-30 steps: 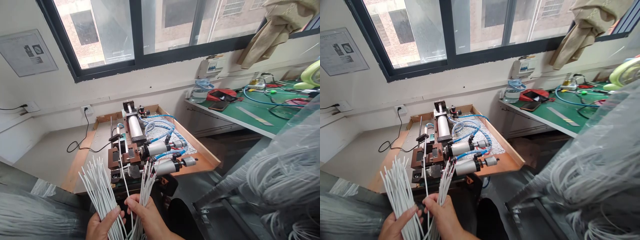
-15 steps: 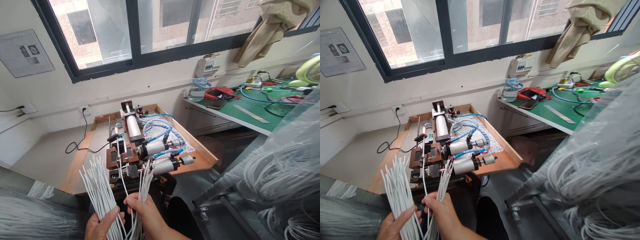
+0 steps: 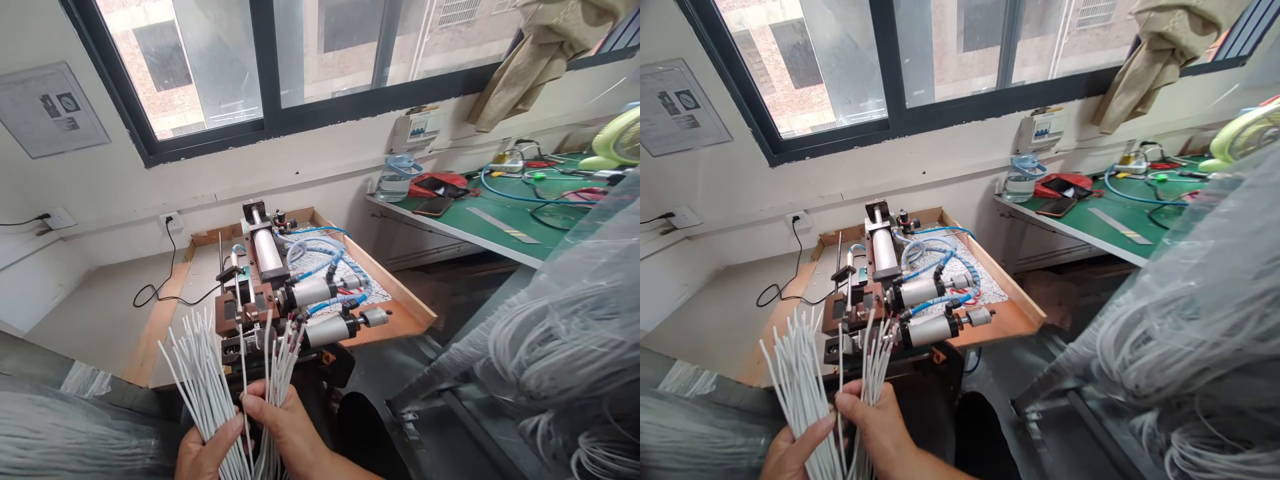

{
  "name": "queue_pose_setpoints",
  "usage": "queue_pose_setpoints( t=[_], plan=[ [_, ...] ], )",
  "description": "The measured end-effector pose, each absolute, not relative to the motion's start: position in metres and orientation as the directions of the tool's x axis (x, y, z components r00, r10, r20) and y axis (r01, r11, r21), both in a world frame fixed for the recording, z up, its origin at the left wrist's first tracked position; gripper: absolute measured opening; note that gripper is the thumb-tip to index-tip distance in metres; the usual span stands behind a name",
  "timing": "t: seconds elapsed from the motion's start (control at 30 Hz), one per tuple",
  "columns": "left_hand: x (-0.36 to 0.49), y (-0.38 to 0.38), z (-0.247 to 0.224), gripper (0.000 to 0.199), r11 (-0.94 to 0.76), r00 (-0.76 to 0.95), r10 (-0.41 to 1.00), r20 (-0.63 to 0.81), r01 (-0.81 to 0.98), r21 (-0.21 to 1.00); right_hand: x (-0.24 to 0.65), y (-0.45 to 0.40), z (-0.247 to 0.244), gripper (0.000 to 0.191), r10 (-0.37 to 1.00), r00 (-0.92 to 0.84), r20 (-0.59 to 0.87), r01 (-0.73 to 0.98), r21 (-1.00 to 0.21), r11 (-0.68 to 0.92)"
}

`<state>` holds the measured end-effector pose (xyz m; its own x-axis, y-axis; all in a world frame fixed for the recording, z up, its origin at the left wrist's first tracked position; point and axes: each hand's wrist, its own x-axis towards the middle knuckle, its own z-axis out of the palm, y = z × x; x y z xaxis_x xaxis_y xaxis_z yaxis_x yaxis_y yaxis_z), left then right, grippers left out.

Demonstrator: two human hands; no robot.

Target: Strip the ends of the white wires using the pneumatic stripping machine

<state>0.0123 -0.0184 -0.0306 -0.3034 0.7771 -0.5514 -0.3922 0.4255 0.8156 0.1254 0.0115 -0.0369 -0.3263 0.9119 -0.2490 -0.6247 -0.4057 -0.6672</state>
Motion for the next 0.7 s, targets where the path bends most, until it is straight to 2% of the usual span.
queue_pose_setpoints(
  t=[0.2,0.37,0.57,0.7],
  plan=[
    [0.013,-0.012,-0.019,0.030,0.386,-0.385,0.717,-0.581,-0.475,0.791,0.126,0.021,-0.034,0.022,0.953,-0.108,-0.284,-0.576,-0.763,-0.293],
    [0.013,-0.010,-0.014,0.026,0.370,-0.410,0.719,-0.561,-0.458,0.808,0.126,0.027,-0.024,0.021,0.925,-0.123,-0.360,-0.634,-0.688,-0.352],
    [0.013,-0.008,-0.014,0.029,0.385,-0.409,0.717,-0.564,-0.442,0.810,0.129,0.021,-0.023,0.021,0.947,-0.102,-0.305,-0.606,-0.736,-0.302],
    [0.015,-0.008,-0.014,0.029,0.380,-0.408,0.723,-0.558,-0.440,0.814,0.128,0.022,-0.023,0.020,0.935,-0.108,-0.337,-0.620,-0.713,-0.328]
  ],
)
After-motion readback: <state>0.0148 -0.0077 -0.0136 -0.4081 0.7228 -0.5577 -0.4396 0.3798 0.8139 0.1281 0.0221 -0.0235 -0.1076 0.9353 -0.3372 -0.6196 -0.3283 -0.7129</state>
